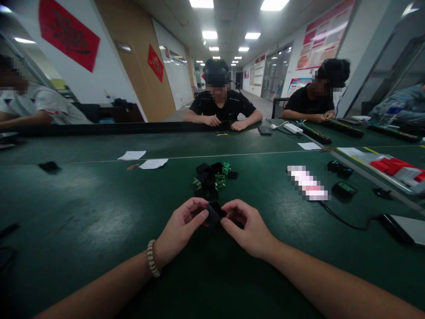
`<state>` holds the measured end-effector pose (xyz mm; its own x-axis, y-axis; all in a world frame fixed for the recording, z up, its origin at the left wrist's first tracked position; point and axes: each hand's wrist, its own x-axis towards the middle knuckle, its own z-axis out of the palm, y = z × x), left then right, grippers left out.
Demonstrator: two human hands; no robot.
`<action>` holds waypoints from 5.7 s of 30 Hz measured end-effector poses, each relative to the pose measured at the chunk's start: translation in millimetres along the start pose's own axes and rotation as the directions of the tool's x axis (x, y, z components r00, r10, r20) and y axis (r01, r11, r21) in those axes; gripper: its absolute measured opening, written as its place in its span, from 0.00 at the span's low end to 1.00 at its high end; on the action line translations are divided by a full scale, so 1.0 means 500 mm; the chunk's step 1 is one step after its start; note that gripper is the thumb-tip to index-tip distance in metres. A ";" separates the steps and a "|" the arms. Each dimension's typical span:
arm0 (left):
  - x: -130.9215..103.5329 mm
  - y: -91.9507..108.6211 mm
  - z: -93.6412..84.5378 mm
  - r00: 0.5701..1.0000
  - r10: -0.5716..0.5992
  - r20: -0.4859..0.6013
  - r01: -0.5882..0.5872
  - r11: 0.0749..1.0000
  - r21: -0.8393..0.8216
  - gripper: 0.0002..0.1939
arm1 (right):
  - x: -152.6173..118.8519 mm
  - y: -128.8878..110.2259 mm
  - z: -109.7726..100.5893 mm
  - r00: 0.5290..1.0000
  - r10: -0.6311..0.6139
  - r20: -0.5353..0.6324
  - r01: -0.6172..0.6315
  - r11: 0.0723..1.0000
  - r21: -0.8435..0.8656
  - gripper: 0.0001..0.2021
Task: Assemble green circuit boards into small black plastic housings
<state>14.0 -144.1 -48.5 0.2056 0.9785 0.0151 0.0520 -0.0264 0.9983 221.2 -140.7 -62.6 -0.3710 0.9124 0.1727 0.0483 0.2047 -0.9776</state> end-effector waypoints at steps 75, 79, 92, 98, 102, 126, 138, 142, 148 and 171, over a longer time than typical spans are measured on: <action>-0.003 -0.001 0.000 0.995 0.010 0.099 -0.014 0.999 0.037 0.20 | -0.002 -0.014 0.008 0.999 -0.028 -0.034 0.028 0.999 0.019 0.22; -0.004 0.004 0.001 0.998 -0.005 0.055 0.003 1.000 0.025 0.22 | -0.001 -0.008 0.007 0.996 -0.037 -0.085 0.039 0.999 0.014 0.20; -0.003 -0.002 0.000 0.999 -0.016 0.048 0.016 1.000 0.000 0.26 | 0.002 0.005 0.007 0.980 -0.159 -0.117 0.158 0.987 -0.021 0.20; -0.002 -0.008 -0.002 0.997 -0.037 0.070 0.039 0.999 -0.027 0.30 | 0.001 0.002 0.010 0.979 -0.171 -0.108 0.168 0.985 -0.031 0.19; -0.002 -0.005 -0.002 0.994 -0.049 0.093 0.049 0.999 -0.005 0.27 | -0.003 -0.004 0.010 0.974 -0.213 -0.074 0.207 0.975 -0.084 0.20; -0.009 0.003 0.006 0.993 0.032 0.117 -0.015 0.990 -0.142 0.28 | 0.000 -0.008 0.008 0.991 -0.135 0.020 0.137 0.979 -0.153 0.30; -0.002 -0.012 0.002 0.994 0.064 0.092 -0.053 0.991 -0.123 0.25 | 0.001 -0.001 0.006 0.976 -0.213 -0.044 0.202 0.963 -0.177 0.26; -0.001 -0.011 0.001 0.996 0.025 0.080 -0.019 0.997 -0.075 0.22 | 0.001 -0.001 0.003 0.969 -0.243 -0.052 0.227 0.950 -0.215 0.27; -0.003 0.006 0.006 1.000 -0.006 0.006 0.007 1.000 -0.014 0.18 | 0.002 0.005 0.001 0.962 -0.268 -0.053 0.246 0.936 -0.253 0.28; -0.007 0.008 0.001 0.994 0.100 -0.039 -0.100 0.995 0.017 0.14 | 0.010 -0.004 -0.002 0.976 -0.022 -0.215 -0.004 0.993 -0.118 0.13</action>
<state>14.1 -147.5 -44.4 0.1713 0.9782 0.1175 0.0478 -0.1274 0.9907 220.1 -136.3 -59.7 -0.1641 0.9625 0.2158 0.1591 0.2418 -0.9572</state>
